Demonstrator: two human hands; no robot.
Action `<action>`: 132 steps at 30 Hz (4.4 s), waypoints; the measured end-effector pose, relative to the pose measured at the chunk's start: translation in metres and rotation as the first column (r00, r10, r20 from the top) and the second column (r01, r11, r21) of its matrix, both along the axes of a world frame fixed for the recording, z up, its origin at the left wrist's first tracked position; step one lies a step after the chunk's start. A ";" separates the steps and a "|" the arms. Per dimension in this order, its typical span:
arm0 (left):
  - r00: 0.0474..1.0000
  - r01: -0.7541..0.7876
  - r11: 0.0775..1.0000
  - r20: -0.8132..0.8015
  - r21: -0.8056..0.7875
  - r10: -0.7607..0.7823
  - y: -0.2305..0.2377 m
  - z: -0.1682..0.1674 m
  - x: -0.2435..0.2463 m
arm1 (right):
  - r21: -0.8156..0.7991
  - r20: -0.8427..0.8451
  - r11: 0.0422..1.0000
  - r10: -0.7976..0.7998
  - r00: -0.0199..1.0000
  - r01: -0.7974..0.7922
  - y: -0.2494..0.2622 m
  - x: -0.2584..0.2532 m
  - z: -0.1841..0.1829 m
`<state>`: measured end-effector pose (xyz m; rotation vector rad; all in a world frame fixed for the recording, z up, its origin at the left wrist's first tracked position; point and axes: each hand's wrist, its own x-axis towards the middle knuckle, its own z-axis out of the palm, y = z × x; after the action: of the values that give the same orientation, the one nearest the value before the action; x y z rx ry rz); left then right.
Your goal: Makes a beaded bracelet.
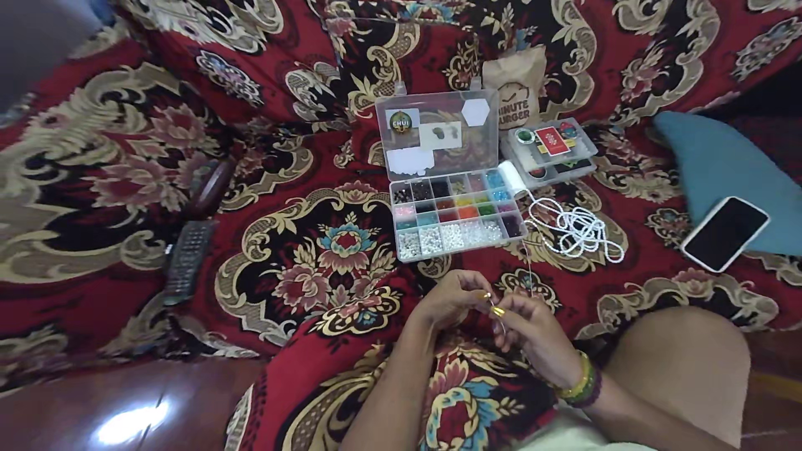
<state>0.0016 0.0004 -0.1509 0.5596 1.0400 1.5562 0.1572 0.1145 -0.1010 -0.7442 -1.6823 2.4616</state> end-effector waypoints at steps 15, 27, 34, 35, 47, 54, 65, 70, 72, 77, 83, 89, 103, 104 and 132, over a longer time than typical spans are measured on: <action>0.997 0.019 0.997 -0.076 0.072 -0.013 -0.001 0.000 -0.002 | -0.051 -0.036 0.999 -0.003 0.999 0.001 0.000 0.002 -0.002; 0.997 0.022 0.997 -0.079 0.072 -0.016 -0.002 0.002 -0.004 | -0.093 -0.036 0.996 0.004 0.999 -0.008 0.001 0.003 -0.002; 0.995 0.042 0.996 -0.092 0.084 -0.034 -0.003 0.001 -0.005 | -0.097 -0.021 0.995 0.011 1.000 -0.013 0.000 0.003 -0.001; 0.994 0.048 0.996 -0.103 0.078 -0.039 -0.003 0.001 -0.005 | -0.093 -0.015 0.996 0.016 1.000 -0.017 0.000 0.003 -0.001; 0.984 0.075 0.986 -0.173 0.150 -0.048 -0.004 -0.007 -0.007 | -0.081 -0.004 0.997 0.014 1.000 -0.014 -0.001 0.002 -0.004; 0.977 0.020 0.988 -0.213 0.151 0.013 -0.002 -0.007 -0.007 | -0.100 0.021 0.994 -0.033 0.999 0.035 -0.002 0.000 -0.003; 0.910 -0.174 0.984 -0.386 -0.034 0.148 0.003 -0.001 -0.001 | -0.050 0.082 0.999 -0.008 0.997 0.012 0.000 0.000 -0.008; 0.444 -0.176 0.815 -0.783 -0.553 -0.435 0.008 -0.004 0.003 | 0.071 0.130 0.996 0.052 0.990 -0.061 -0.002 0.001 -0.004; 0.342 -0.133 0.691 -0.687 -0.710 -0.641 0.014 0.004 0.012 | 0.060 0.133 0.994 0.081 0.988 -0.089 -0.003 0.000 -0.003; 0.263 -0.078 0.577 -0.575 -0.813 -0.775 0.027 0.015 0.026 | 0.080 0.117 0.992 0.091 0.989 -0.101 -0.004 -0.001 -0.003; 0.846 -0.035 0.984 -0.529 -0.176 -0.064 0.016 -0.013 0.014 | 0.127 0.064 0.987 0.091 0.994 -0.099 -0.002 0.002 -0.002; 0.971 -0.173 0.984 0.163 -0.039 0.177 0.010 0.000 0.010 | 0.126 0.095 0.982 0.129 0.987 -0.141 -0.001 0.004 0.001; 0.988 0.033 0.947 0.130 0.321 -0.079 0.009 -0.020 0.006 | 0.099 0.046 0.984 0.144 0.989 -0.148 -0.004 0.004 -0.004; 0.988 0.036 0.944 0.130 0.329 -0.083 0.009 -0.020 0.006 | 0.099 0.042 0.984 0.146 0.988 -0.150 -0.004 0.004 -0.005; 0.288 -0.383 0.896 -0.951 -0.225 -0.116 0.021 -0.012 0.012 | 0.216 0.044 0.944 0.245 0.968 -0.249 -0.005 0.006 -0.003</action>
<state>0.0138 0.0213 -0.1634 1.1883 2.3683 0.9287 0.1633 0.1091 -0.1044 -0.5590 -2.1300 2.3634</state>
